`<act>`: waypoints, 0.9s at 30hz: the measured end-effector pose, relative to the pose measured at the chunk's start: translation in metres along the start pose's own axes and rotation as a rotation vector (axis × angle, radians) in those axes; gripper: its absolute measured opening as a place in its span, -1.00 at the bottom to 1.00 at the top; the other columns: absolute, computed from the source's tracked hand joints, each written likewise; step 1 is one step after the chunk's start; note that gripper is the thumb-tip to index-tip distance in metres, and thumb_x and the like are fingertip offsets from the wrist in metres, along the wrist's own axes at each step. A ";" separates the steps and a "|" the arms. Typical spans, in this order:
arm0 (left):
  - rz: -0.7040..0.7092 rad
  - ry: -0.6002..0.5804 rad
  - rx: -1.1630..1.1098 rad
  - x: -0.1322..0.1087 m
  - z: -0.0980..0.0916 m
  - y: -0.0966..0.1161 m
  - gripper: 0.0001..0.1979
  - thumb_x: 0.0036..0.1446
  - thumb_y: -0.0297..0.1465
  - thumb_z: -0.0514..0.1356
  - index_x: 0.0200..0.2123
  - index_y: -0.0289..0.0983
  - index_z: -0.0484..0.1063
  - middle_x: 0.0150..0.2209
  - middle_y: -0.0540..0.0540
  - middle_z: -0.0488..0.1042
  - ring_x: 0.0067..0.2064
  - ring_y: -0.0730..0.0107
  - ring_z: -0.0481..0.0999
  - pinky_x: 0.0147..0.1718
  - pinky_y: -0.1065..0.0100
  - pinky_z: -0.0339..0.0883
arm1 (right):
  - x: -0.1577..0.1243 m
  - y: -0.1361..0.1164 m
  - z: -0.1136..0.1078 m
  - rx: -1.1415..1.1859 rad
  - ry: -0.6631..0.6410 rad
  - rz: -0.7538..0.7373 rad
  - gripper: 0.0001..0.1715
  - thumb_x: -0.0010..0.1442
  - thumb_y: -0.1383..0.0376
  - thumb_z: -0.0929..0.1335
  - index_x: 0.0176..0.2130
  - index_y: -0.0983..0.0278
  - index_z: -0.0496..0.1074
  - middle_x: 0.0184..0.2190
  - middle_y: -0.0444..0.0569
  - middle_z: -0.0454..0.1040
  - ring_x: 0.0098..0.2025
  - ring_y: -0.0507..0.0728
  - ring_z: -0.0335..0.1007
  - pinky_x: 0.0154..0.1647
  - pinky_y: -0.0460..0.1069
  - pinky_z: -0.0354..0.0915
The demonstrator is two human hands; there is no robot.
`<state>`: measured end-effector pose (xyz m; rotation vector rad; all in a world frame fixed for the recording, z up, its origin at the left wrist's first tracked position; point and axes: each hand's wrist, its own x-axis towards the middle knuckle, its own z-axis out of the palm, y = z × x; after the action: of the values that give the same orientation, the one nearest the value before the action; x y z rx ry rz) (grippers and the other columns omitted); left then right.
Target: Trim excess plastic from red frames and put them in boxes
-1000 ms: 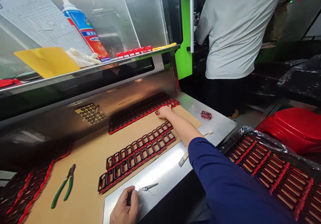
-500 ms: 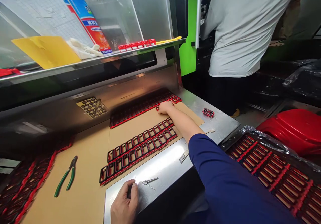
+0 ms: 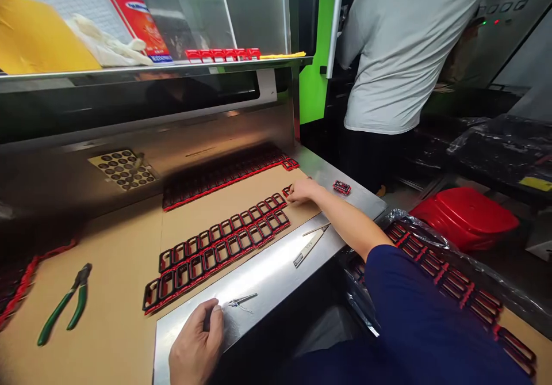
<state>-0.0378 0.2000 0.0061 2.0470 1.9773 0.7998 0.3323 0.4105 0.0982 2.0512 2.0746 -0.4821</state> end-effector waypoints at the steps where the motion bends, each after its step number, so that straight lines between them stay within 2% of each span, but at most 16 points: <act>1: 0.009 0.014 0.002 0.000 0.000 0.000 -0.75 0.22 -0.23 0.09 -0.25 -0.15 0.55 -0.22 -0.03 0.68 -0.37 0.35 0.65 -0.37 0.43 0.47 | 0.000 -0.002 0.002 0.010 0.001 -0.015 -0.65 0.37 0.16 0.36 0.07 0.28 0.43 0.06 0.05 0.46 0.00 0.19 0.47 0.00 0.15 0.45; 7: 0.026 0.032 -0.018 -0.001 -0.001 0.005 -0.74 0.22 -0.24 0.09 -0.26 -0.14 0.57 -0.23 -0.03 0.68 -0.27 0.30 0.67 -0.29 0.41 0.49 | 0.003 -0.007 0.003 0.074 0.061 -0.095 -0.69 0.37 0.18 0.36 0.05 0.24 0.45 0.09 0.04 0.45 0.03 0.19 0.46 0.03 0.14 0.44; 15: -0.033 -0.020 -0.003 0.002 -0.003 0.003 -0.75 0.20 -0.24 0.09 -0.25 -0.15 0.57 -0.23 -0.05 0.68 -0.29 0.28 0.65 -0.32 0.39 0.47 | 0.017 0.034 -0.008 0.209 0.275 -0.006 -0.61 0.39 0.16 0.34 0.13 0.26 0.40 0.15 0.08 0.41 0.10 0.24 0.42 0.11 0.23 0.39; 18: -0.039 -0.028 -0.005 0.002 -0.004 0.005 -0.74 0.20 -0.23 0.09 -0.25 -0.14 0.56 -0.23 -0.05 0.68 -0.30 0.28 0.65 -0.32 0.39 0.46 | 0.023 0.039 0.001 0.255 0.293 -0.032 -0.61 0.38 0.17 0.35 0.13 0.27 0.40 0.12 0.07 0.42 0.06 0.23 0.45 0.06 0.20 0.43; 24: -0.070 0.011 -0.029 0.000 -0.006 0.016 -0.71 0.19 -0.21 0.06 -0.26 -0.15 0.55 -0.23 -0.05 0.68 -0.45 0.35 0.58 -0.34 0.36 0.44 | 0.026 0.025 0.026 0.274 0.311 -0.176 -0.62 0.38 0.19 0.36 0.13 0.27 0.40 0.15 0.09 0.41 0.10 0.23 0.42 0.11 0.23 0.40; 27: -0.059 0.009 -0.034 0.000 -0.007 0.016 -0.71 0.18 -0.20 0.06 -0.27 -0.14 0.55 -0.25 -0.04 0.68 -0.48 0.36 0.56 -0.36 0.38 0.42 | 0.027 0.025 0.028 0.270 0.328 -0.173 -0.64 0.38 0.19 0.36 0.11 0.27 0.41 0.13 0.08 0.42 0.09 0.22 0.43 0.10 0.22 0.40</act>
<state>-0.0273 0.1973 0.0197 1.9606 2.0050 0.8260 0.3538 0.4259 0.0599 2.2357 2.5142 -0.5056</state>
